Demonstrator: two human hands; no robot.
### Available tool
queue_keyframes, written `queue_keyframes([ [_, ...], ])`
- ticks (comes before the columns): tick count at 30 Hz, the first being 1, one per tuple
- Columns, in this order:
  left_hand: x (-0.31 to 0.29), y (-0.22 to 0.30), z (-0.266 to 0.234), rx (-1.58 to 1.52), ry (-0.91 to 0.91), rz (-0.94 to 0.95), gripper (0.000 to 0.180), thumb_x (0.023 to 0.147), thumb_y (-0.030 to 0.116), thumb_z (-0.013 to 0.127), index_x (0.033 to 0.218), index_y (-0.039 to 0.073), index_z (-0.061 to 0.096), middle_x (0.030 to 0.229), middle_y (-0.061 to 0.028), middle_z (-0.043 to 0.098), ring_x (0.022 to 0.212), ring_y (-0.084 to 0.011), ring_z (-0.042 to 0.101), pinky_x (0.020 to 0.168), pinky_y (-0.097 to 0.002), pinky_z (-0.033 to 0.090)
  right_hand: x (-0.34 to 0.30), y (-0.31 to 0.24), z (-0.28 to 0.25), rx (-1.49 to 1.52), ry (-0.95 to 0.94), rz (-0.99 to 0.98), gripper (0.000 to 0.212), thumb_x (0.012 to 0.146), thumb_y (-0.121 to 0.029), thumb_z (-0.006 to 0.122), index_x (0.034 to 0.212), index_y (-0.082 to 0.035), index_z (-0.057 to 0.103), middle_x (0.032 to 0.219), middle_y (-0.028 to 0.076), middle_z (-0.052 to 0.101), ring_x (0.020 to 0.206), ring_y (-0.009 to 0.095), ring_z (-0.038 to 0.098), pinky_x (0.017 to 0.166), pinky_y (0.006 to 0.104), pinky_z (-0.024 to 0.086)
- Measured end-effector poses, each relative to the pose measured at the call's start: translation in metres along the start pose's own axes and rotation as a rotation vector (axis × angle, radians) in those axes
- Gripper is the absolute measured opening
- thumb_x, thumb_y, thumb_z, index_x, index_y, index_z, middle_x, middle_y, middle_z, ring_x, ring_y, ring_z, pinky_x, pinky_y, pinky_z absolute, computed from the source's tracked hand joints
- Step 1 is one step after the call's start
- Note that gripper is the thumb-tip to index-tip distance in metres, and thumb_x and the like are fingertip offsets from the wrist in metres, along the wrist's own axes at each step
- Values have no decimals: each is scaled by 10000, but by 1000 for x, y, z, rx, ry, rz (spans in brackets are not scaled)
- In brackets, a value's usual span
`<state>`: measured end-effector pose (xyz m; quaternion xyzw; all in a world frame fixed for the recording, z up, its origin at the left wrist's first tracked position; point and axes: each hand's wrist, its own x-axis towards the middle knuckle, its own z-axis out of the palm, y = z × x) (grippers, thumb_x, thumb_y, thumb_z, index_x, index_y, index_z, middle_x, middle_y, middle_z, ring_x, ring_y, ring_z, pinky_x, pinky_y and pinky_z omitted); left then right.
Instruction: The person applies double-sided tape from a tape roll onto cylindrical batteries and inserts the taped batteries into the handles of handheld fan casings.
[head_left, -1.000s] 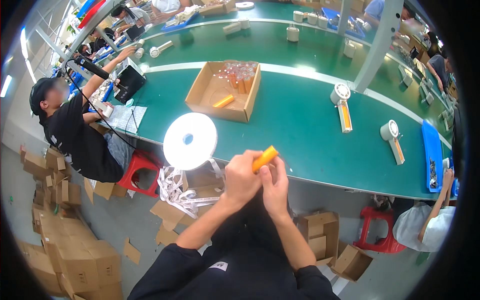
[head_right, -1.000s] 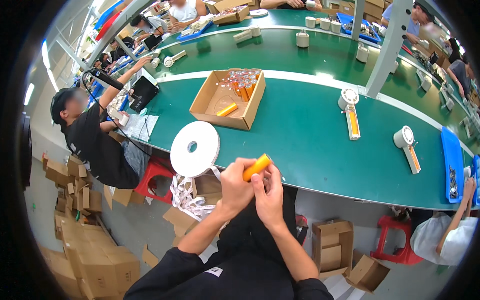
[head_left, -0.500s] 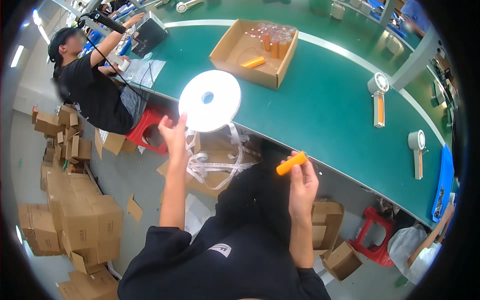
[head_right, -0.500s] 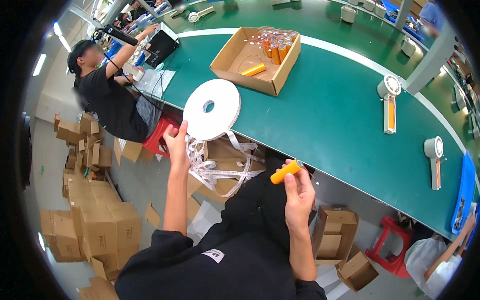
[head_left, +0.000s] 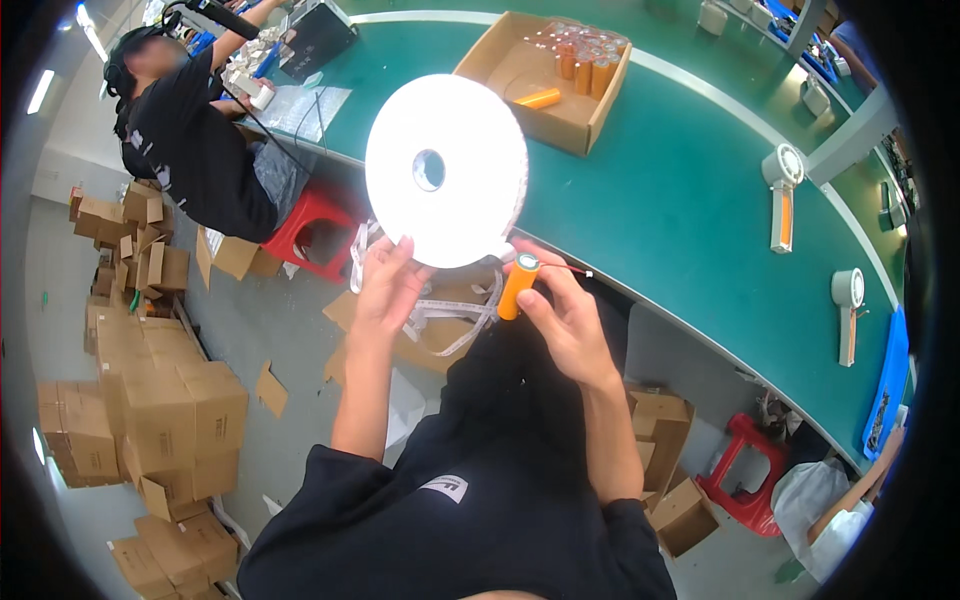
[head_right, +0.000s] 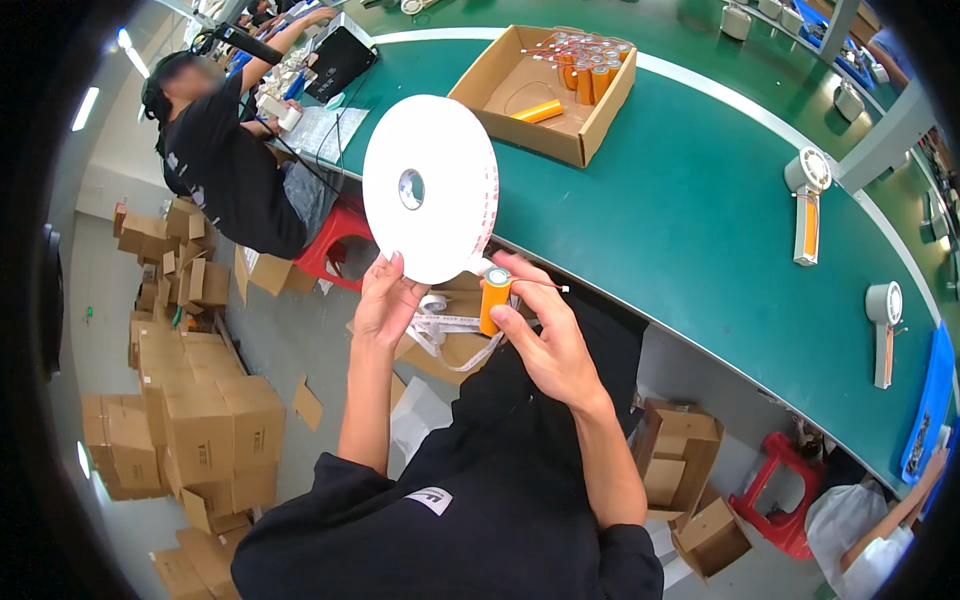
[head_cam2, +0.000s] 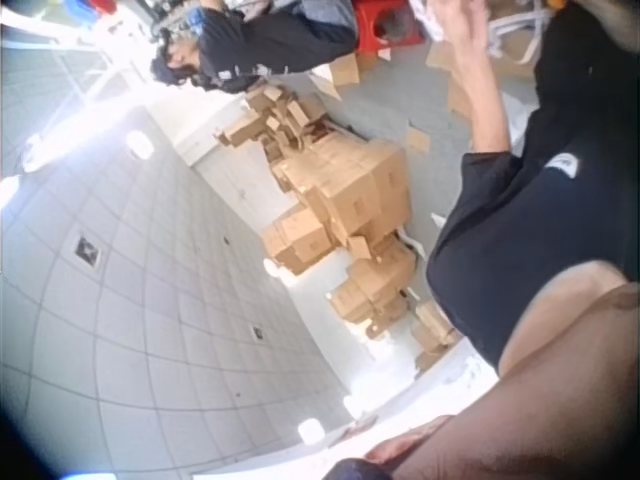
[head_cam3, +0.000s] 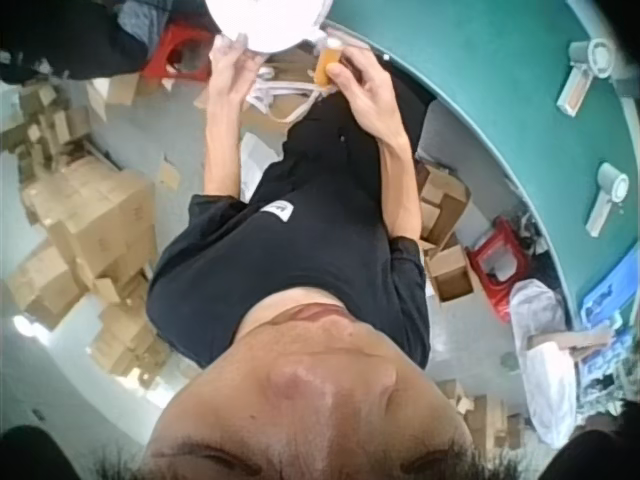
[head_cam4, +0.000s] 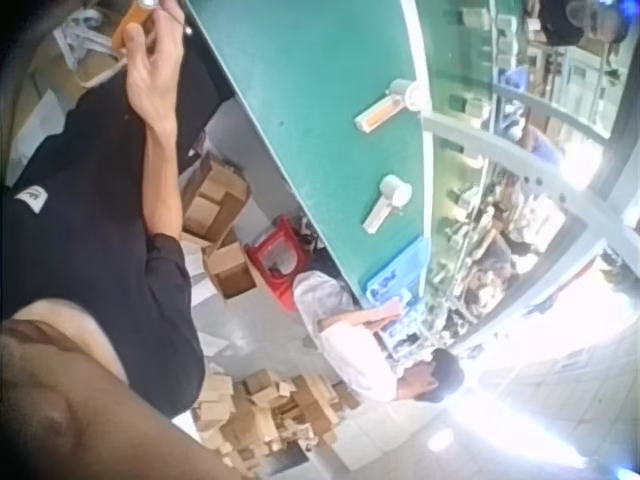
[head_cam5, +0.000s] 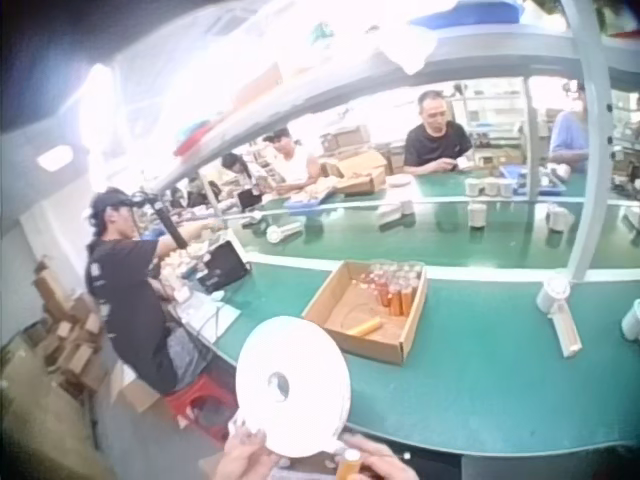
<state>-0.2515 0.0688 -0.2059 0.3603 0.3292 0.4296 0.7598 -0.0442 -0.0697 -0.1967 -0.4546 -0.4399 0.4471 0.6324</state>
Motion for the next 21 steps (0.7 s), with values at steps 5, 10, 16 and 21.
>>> queue_keyframes([
  [5,-5,-7,20,-176,-8,57,425,979,154,601,1351,17,449,1298,-106,587,1199,-230,572,1034,-411,480,-15,6,13,184,-39,60,311,985,-89,571,1229,102,547,1114,88,543,1051,193,613,969,329,473],
  [10,-7,-17,40,-345,-72,15,402,988,160,586,1343,25,455,1309,-96,571,1203,-215,560,1028,-393,483,-50,36,42,286,-84,189,299,985,-72,563,1246,76,558,1143,75,568,1067,176,603,986,303,448],
  [16,-3,-24,44,-357,-212,85,358,991,156,576,1315,22,504,1305,-117,589,1216,-227,556,1018,-395,500,-56,26,29,1,152,22,274,925,-158,671,1117,37,666,1385,175,487,1284,256,467,1080,370,361],
  [21,-22,-28,56,-130,-186,146,594,942,29,600,1441,-1,280,1338,-187,523,1188,-332,586,916,-499,574,-58,-3,3,263,334,0,338,976,-64,598,1268,96,542,1247,112,558,1082,167,590,965,293,467],
])
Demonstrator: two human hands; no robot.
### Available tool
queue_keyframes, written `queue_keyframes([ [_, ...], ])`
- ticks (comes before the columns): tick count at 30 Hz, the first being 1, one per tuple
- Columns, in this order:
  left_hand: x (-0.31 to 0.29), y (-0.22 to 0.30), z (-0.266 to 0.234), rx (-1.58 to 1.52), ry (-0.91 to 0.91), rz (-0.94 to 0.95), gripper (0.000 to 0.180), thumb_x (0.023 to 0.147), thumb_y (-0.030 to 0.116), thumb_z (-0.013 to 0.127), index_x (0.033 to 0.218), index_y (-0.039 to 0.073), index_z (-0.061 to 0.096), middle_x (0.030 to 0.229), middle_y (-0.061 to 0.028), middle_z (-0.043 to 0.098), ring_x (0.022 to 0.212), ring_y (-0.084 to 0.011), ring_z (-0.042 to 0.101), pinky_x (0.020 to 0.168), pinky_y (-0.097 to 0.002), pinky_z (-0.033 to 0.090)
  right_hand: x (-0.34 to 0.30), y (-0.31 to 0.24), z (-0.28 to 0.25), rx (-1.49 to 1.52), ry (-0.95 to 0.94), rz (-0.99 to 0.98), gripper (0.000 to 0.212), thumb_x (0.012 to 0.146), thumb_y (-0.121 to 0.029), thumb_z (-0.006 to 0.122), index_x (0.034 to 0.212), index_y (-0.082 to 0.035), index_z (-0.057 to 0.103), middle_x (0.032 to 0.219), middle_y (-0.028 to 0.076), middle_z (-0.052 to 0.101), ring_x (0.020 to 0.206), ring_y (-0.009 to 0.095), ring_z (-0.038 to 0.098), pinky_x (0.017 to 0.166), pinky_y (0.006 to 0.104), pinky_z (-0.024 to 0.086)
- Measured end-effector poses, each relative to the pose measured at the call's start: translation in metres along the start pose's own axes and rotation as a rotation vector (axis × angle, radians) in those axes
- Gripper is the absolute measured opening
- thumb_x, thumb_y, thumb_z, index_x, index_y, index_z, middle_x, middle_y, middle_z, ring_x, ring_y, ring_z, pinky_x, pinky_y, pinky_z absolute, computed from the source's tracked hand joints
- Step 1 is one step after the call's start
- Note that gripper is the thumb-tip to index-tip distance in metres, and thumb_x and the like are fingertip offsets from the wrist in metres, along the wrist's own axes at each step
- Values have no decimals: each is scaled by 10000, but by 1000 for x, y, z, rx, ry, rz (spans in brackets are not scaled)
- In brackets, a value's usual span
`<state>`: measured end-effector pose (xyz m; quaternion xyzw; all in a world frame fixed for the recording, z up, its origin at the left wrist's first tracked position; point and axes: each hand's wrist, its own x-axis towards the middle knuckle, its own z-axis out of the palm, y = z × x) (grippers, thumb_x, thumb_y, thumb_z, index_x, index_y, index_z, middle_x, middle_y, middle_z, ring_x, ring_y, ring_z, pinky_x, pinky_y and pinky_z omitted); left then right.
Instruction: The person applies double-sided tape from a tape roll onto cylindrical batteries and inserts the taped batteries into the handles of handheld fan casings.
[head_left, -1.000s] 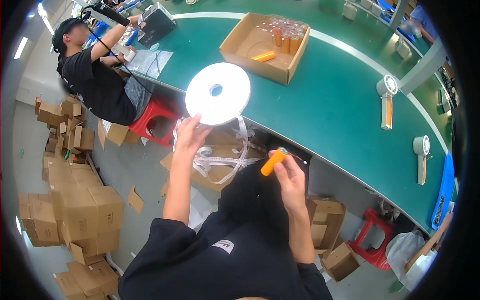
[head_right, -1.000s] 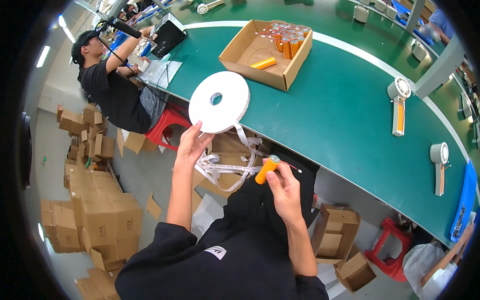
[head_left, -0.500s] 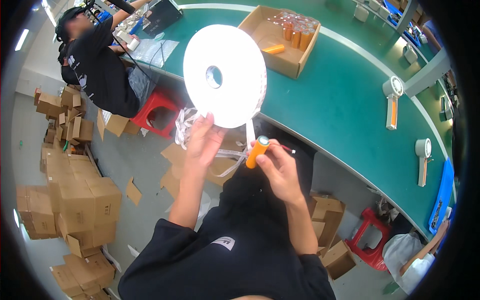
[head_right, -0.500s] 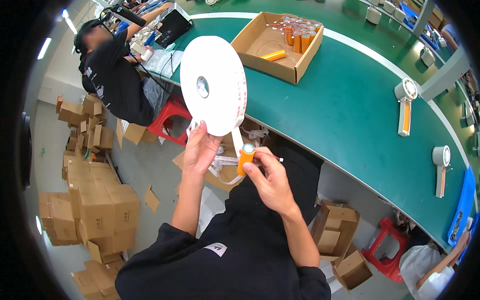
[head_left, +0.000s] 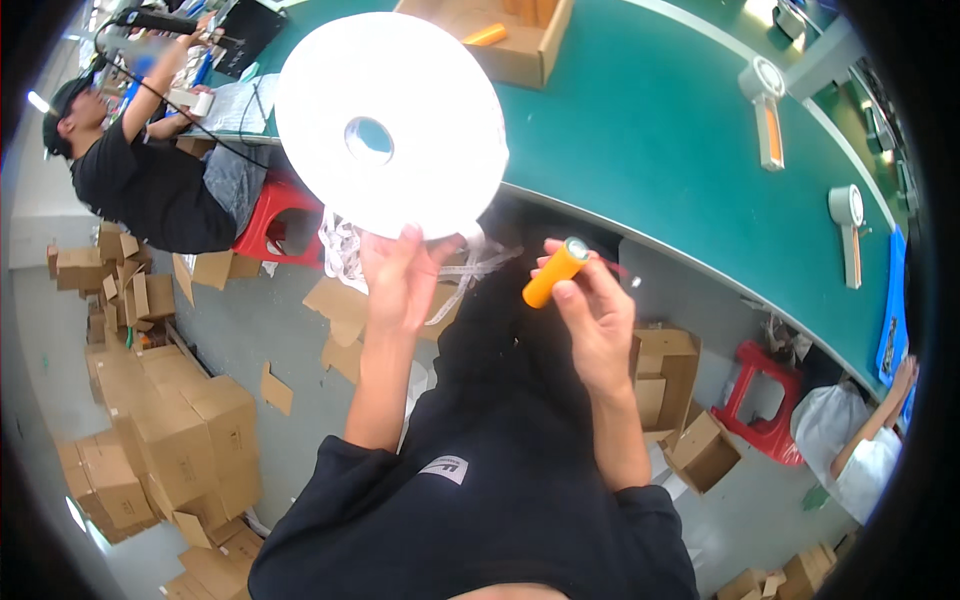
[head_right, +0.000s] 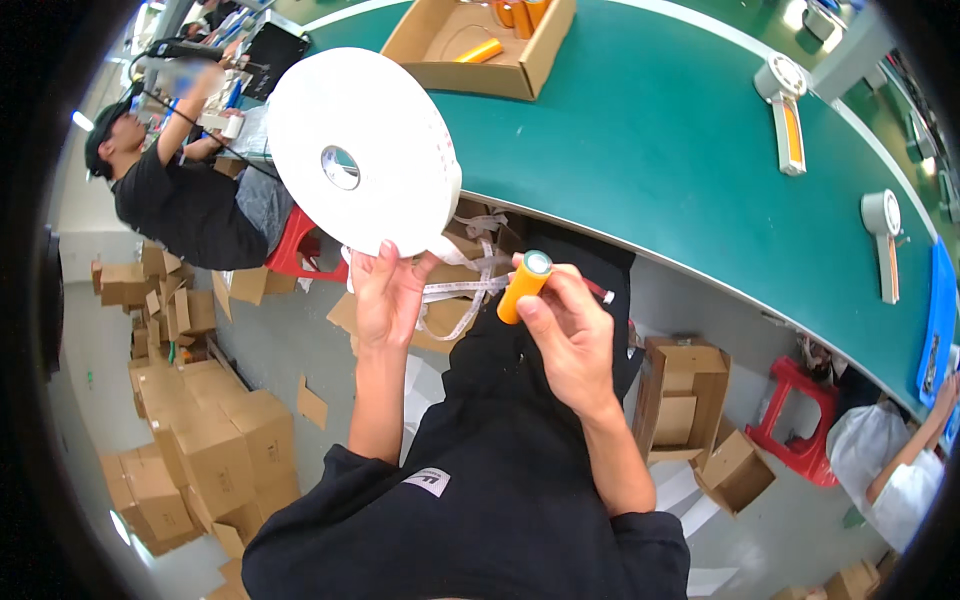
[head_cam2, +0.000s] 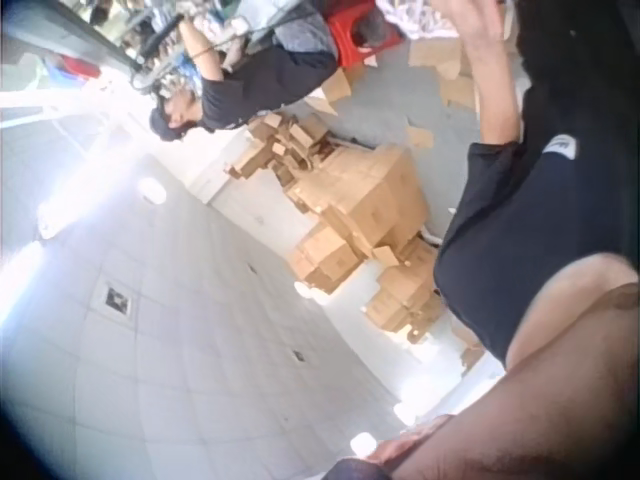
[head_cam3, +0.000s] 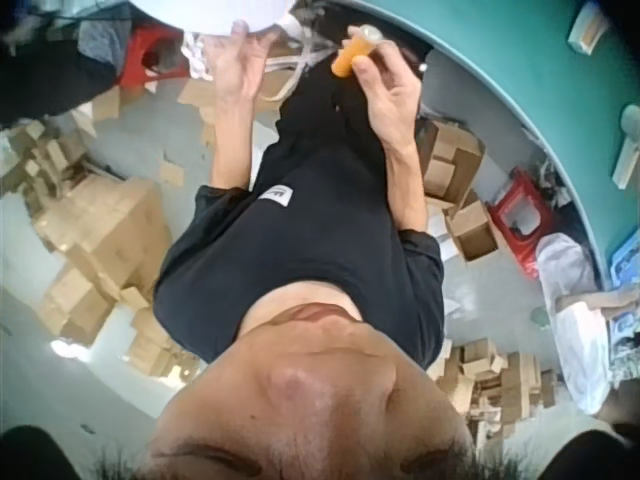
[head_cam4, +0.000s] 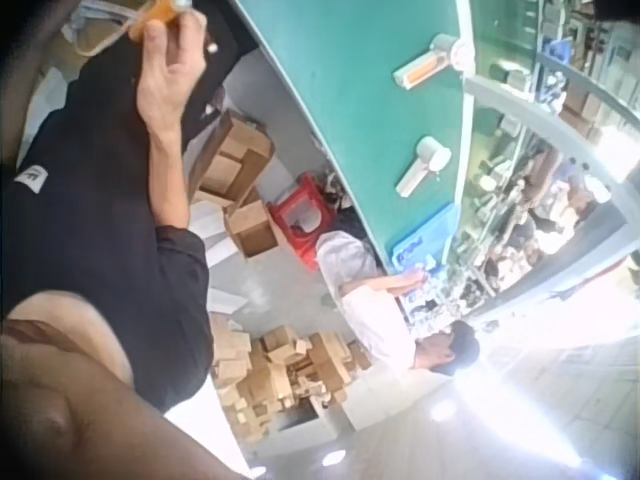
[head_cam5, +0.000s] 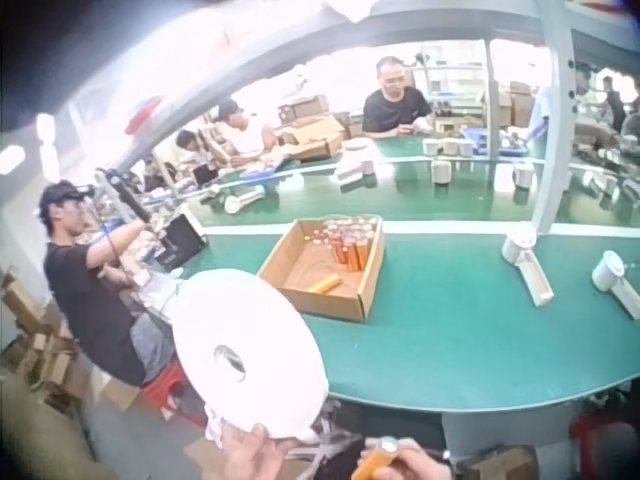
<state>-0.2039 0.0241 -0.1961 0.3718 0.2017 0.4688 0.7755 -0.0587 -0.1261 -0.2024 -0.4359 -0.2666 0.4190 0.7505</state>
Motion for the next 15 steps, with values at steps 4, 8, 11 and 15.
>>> queue_keyframes([
  [4,-16,-8,5,19,0,-50,575,943,32,606,1424,-14,294,1334,-208,529,1181,-339,598,919,-497,570,-4,-15,-2,-70,109,-21,378,971,-108,608,1298,63,529,1163,162,643,1008,202,652,928,332,517],
  [8,-20,-12,13,-3,-53,-79,580,941,42,618,1421,-17,298,1305,-207,552,1162,-338,611,921,-500,567,-5,-15,-2,-160,161,-101,362,960,-110,630,1261,69,540,1104,159,658,974,196,656,908,318,519],
  [11,-21,-14,18,16,-44,-102,588,941,60,629,1420,-19,298,1292,-203,563,1155,-337,617,926,-505,562,-1,-18,-4,-166,168,-134,354,957,-104,635,1251,72,543,1097,152,658,967,192,653,899,314,517],
  [15,-22,-16,22,69,-77,-106,574,945,105,634,1409,-13,318,1298,-191,564,1153,-323,621,927,-497,563,3,-17,-2,-169,180,-156,344,956,-89,632,1247,74,547,1086,146,658,959,184,647,887,306,513],
])
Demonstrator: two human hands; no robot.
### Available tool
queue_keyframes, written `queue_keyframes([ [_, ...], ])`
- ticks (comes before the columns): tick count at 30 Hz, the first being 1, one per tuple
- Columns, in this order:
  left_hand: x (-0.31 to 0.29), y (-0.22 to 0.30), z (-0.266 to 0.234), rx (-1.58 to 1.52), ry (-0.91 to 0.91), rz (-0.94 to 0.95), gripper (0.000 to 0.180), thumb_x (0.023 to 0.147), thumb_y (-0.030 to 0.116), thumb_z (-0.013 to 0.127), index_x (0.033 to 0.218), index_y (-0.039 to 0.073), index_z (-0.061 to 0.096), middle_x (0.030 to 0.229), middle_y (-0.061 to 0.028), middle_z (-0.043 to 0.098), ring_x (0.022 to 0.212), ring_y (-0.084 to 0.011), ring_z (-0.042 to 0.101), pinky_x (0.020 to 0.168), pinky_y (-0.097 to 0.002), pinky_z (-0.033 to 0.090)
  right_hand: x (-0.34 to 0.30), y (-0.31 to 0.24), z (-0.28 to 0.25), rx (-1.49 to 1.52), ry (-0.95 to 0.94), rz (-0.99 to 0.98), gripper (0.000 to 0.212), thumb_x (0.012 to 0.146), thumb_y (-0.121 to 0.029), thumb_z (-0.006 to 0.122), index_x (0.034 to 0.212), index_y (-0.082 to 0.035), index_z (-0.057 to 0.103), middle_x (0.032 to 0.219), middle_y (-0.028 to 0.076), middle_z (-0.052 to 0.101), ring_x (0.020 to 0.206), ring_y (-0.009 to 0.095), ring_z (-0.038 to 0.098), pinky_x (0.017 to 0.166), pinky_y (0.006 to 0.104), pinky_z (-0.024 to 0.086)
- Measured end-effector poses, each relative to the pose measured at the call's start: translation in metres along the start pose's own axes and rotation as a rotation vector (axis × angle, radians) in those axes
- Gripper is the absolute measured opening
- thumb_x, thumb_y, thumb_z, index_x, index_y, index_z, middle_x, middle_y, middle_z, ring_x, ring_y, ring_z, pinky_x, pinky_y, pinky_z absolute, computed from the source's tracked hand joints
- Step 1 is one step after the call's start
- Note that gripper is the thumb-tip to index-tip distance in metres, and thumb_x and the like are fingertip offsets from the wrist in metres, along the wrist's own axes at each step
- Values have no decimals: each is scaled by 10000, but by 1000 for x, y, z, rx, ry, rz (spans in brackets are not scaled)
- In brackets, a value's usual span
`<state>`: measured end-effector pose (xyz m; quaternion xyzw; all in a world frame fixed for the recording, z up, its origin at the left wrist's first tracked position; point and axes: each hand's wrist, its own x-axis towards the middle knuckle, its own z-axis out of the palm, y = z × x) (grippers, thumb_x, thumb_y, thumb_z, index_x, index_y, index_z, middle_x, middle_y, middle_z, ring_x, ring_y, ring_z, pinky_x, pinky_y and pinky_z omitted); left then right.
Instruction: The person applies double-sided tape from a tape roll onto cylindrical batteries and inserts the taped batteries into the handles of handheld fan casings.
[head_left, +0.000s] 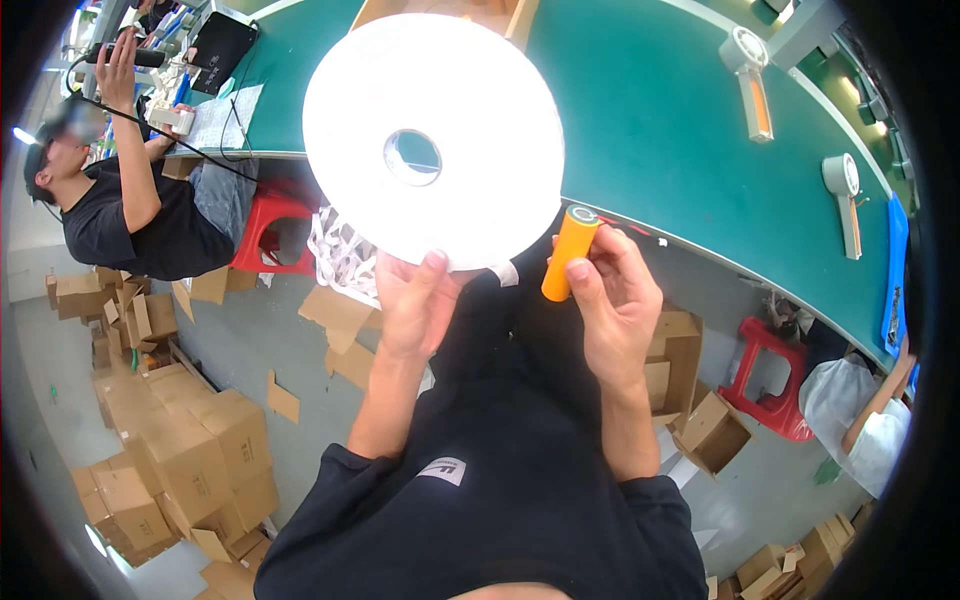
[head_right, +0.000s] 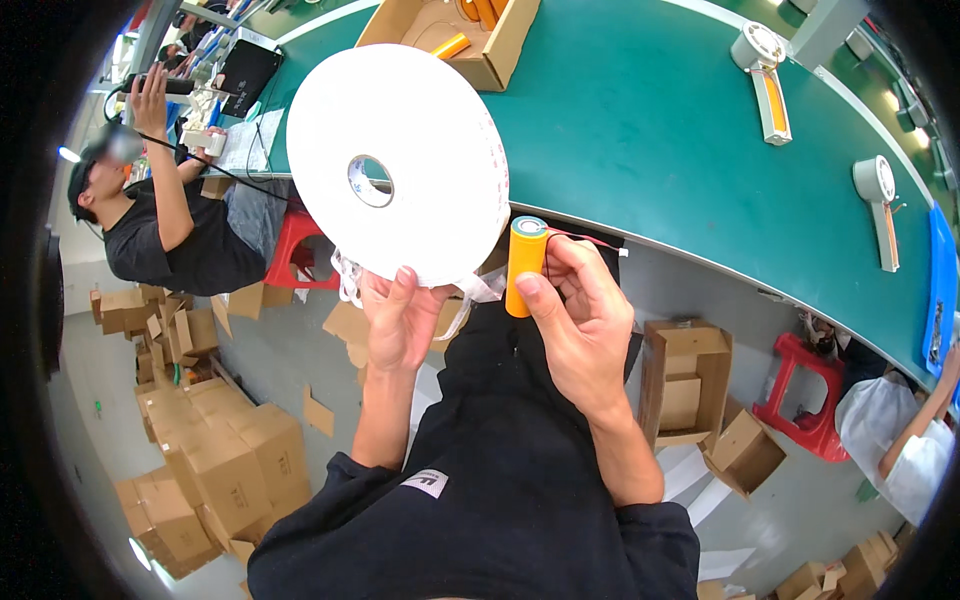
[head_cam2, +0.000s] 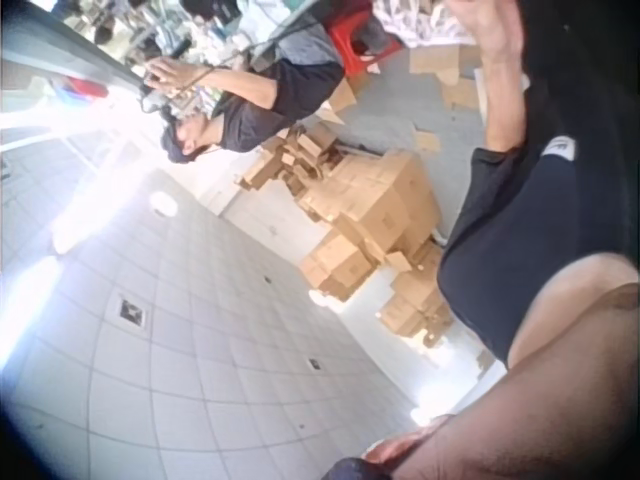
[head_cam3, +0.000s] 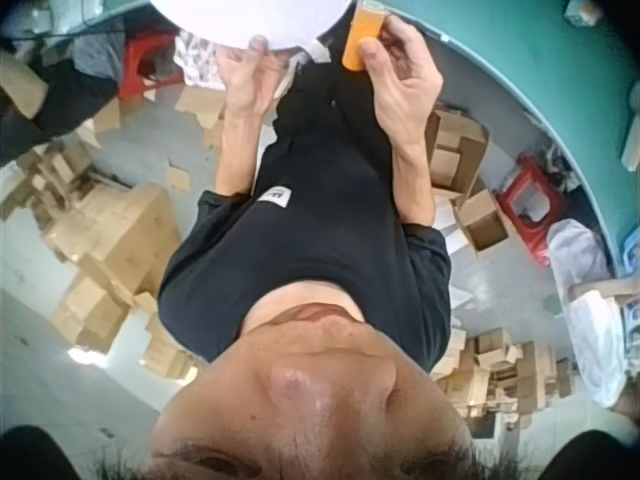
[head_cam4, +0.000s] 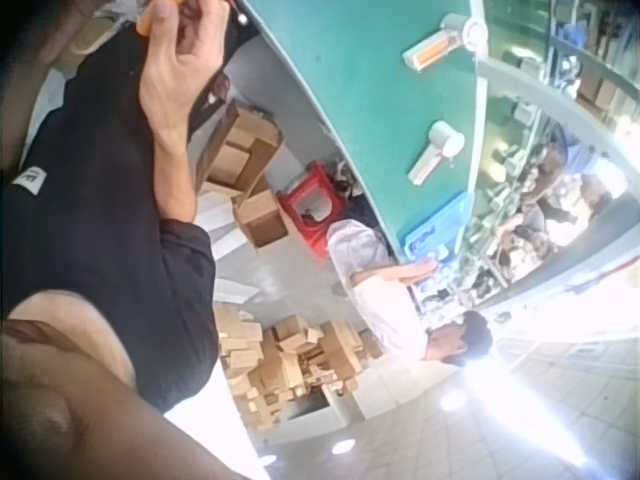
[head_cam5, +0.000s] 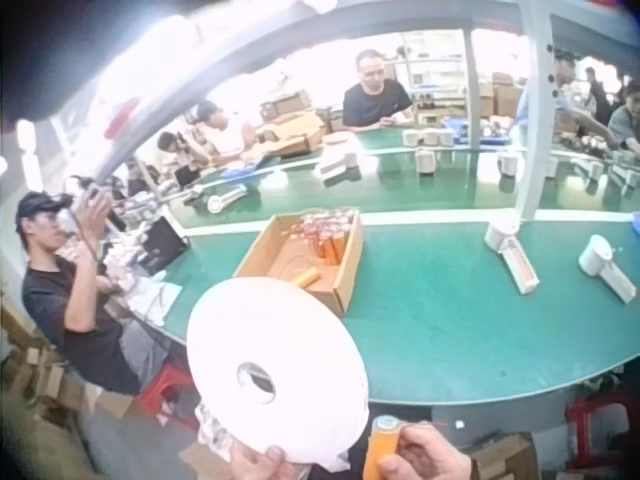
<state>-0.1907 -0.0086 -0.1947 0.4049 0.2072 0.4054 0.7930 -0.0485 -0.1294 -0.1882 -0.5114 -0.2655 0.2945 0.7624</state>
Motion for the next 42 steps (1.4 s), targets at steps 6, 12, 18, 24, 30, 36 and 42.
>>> queue_keyframes([
  [6,-1,-1,2,49,0,-18,595,941,146,653,1410,-5,319,1307,-189,561,1148,-310,625,927,-480,566,4,-2,0,-1,-6,-5,338,955,-89,634,1235,82,553,1058,126,653,948,174,639,878,302,510],
  [12,-5,-5,-6,82,-16,-1,611,916,136,690,1405,-4,351,1322,-155,561,1196,-277,595,993,-448,525,5,0,-5,113,-29,63,344,930,-42,667,1221,97,546,1068,113,634,957,152,627,861,283,520],
  [18,-8,-11,-7,128,-6,-9,609,895,61,685,1404,-4,357,1347,-144,527,1256,-271,536,1065,-434,450,10,1,-8,86,-26,116,344,943,-98,667,1219,77,558,1056,73,637,947,112,599,853,240,480],
  [24,-11,-15,19,-58,9,-86,556,942,11,565,1430,5,299,1375,-167,484,1304,-323,486,1043,-542,455,21,-5,-9,24,-32,182,324,936,-100,677,1191,75,580,1019,67,649,928,106,605,848,242,483],
  [30,-7,-24,35,-223,58,-46,499,981,60,493,1445,69,308,1371,-157,491,1268,-318,522,971,-550,512,25,-7,-14,17,-52,171,354,930,-89,684,1211,94,572,1050,97,672,947,122,644,855,258,527],
  [36,-6,-28,26,-254,11,-76,472,985,71,507,1425,88,338,1366,-133,499,1221,-294,548,903,-499,533,34,-12,-19,24,-105,214,346,928,-87,685,1201,95,577,1046,96,674,935,119,647,854,253,527],
  [42,-7,-26,34,-212,39,-104,440,996,116,516,1407,128,359,1352,-91,496,1162,-222,531,769,-398,480,43,-20,-24,-22,-160,212,346,900,-87,718,1168,94,594,996,93,684,896,110,653,837,245,531],
])
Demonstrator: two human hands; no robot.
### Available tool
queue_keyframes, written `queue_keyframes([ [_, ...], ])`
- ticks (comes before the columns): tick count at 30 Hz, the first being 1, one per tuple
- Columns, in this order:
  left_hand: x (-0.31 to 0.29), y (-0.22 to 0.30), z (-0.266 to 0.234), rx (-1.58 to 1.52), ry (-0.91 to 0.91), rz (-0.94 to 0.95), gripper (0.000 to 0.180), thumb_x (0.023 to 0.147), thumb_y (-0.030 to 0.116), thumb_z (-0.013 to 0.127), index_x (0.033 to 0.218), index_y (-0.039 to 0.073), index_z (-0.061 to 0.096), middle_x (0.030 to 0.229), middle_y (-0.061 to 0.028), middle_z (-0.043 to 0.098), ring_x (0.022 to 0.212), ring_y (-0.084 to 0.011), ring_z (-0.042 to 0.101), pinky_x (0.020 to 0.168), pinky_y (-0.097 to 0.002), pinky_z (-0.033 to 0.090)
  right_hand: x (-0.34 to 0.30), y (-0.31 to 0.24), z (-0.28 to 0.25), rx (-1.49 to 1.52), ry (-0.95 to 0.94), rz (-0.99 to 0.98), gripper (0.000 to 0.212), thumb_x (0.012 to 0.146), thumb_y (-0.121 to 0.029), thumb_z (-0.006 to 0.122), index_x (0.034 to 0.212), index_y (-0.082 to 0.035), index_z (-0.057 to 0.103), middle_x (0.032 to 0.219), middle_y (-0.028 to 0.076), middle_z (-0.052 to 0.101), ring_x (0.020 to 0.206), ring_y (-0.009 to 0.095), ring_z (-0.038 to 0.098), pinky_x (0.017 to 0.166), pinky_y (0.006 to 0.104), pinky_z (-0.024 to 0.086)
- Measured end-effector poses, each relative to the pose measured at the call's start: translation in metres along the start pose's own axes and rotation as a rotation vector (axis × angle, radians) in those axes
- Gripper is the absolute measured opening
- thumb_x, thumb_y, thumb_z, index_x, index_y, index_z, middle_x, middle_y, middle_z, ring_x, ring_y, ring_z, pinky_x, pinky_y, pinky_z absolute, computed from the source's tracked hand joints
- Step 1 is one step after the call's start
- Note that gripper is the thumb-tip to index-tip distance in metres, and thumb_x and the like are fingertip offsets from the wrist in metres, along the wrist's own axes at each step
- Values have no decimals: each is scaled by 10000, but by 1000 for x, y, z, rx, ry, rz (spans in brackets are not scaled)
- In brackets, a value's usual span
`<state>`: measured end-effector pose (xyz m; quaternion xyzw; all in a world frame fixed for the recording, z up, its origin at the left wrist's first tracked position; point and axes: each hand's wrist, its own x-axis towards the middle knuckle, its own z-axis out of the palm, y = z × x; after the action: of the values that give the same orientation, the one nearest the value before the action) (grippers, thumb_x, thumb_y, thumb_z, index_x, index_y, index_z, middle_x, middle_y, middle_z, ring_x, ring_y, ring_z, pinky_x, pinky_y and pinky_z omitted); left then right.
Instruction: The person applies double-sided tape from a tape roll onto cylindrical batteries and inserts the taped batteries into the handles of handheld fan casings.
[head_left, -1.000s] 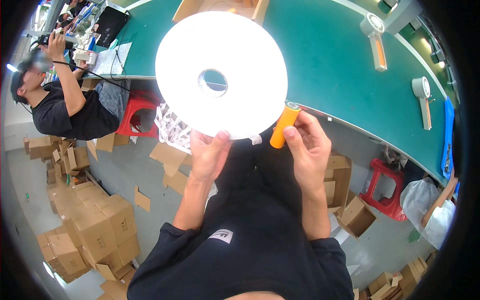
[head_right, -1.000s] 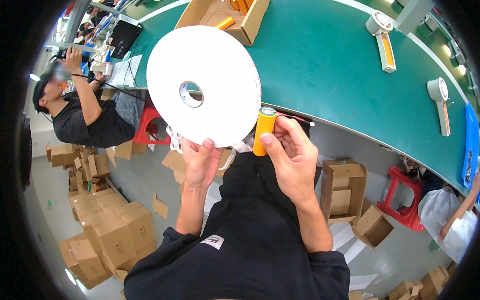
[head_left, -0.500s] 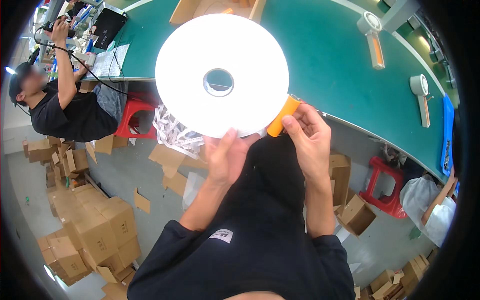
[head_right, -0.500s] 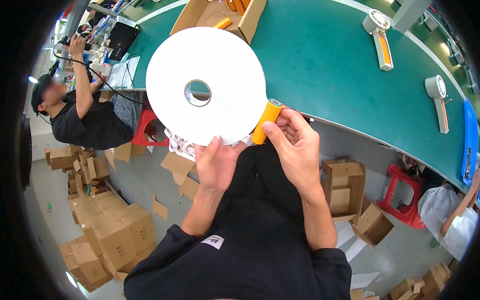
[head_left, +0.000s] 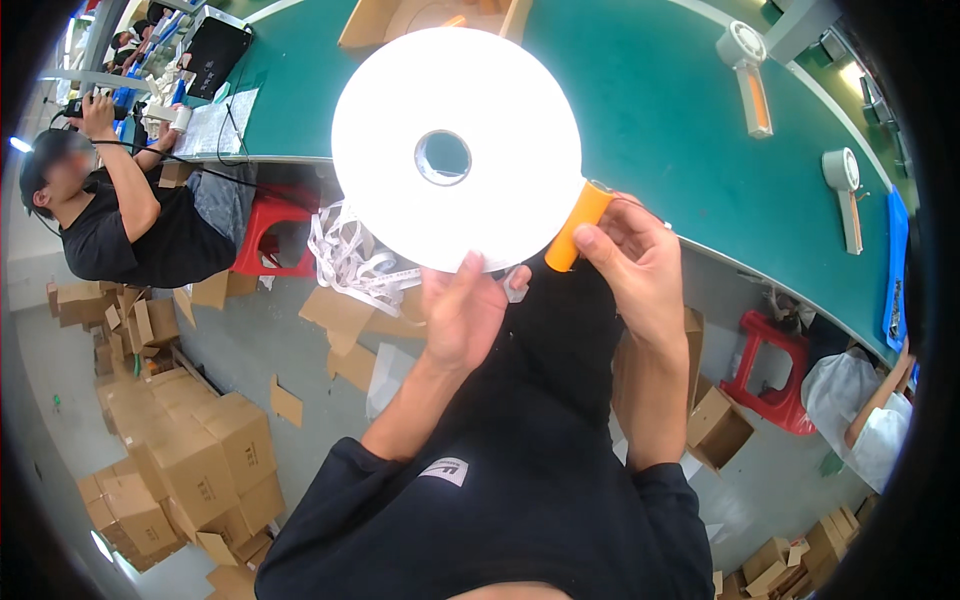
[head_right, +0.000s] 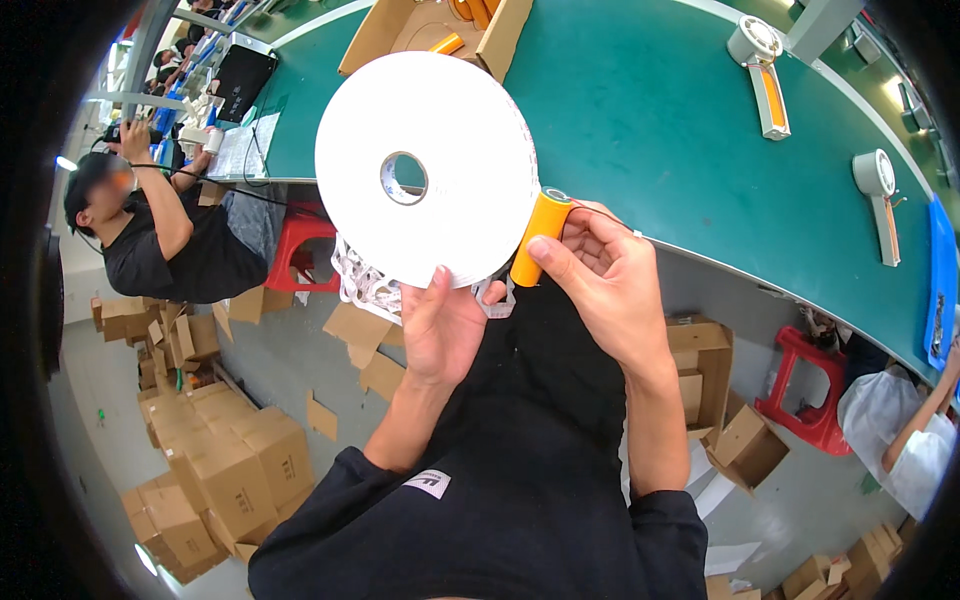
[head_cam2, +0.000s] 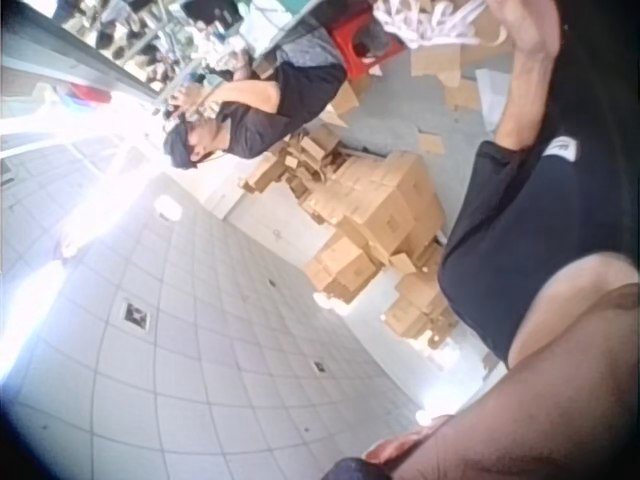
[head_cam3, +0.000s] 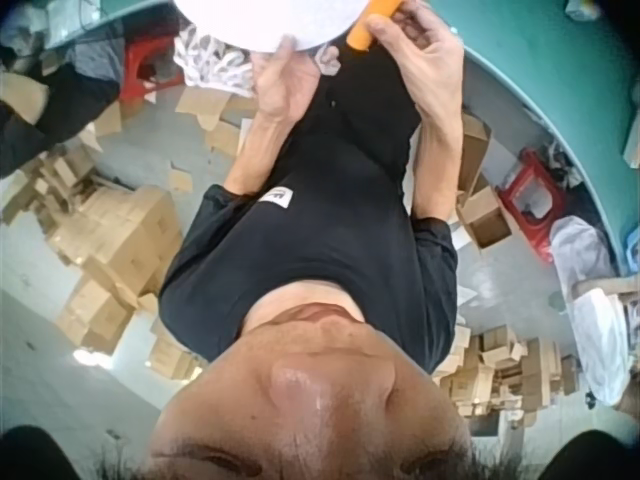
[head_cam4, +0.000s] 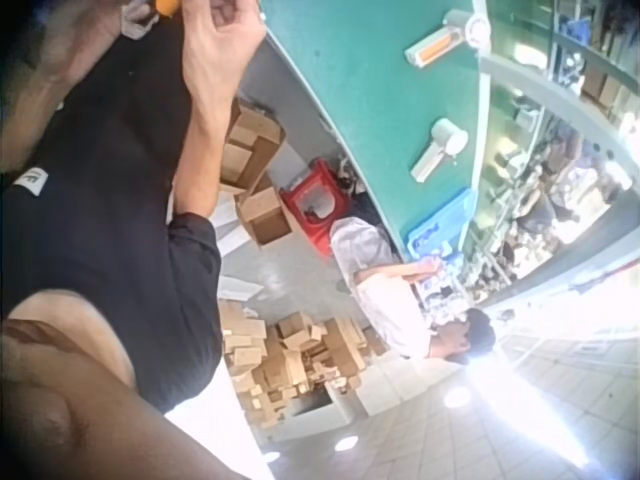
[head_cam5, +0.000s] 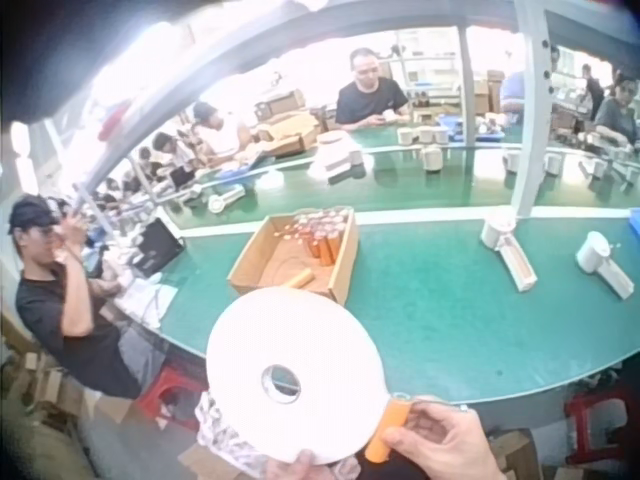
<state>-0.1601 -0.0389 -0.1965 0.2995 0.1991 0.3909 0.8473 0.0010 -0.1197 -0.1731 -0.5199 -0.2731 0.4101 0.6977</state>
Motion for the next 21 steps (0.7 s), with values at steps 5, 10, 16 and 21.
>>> queue_keyframes([
  [5,-2,-2,2,-4,109,-8,367,988,94,546,1335,121,427,1239,-59,553,1080,-170,543,760,-342,461,2,-3,0,13,11,-24,338,879,-68,737,1146,96,610,987,94,686,881,112,656,824,237,536],
  [10,-3,-8,9,0,135,-75,367,963,106,617,1296,120,464,1181,-20,576,1000,-123,551,759,-301,466,0,-4,9,-20,162,-145,335,881,-52,731,1154,96,604,1003,98,683,869,113,652,809,231,534],
  [16,-11,-20,11,-35,175,-162,268,994,240,592,1229,125,535,1079,-6,624,915,-121,581,712,-303,450,-4,9,21,57,259,-222,365,903,-46,707,1202,103,562,1047,91,653,881,97,610,806,234,512],
  [21,-14,-21,22,-169,198,-241,288,998,296,580,1226,126,534,1050,0,613,922,-128,564,709,-295,446,-9,31,37,125,425,-389,379,897,-20,705,1216,95,536,1085,97,631,909,110,602,835,251,507],
])
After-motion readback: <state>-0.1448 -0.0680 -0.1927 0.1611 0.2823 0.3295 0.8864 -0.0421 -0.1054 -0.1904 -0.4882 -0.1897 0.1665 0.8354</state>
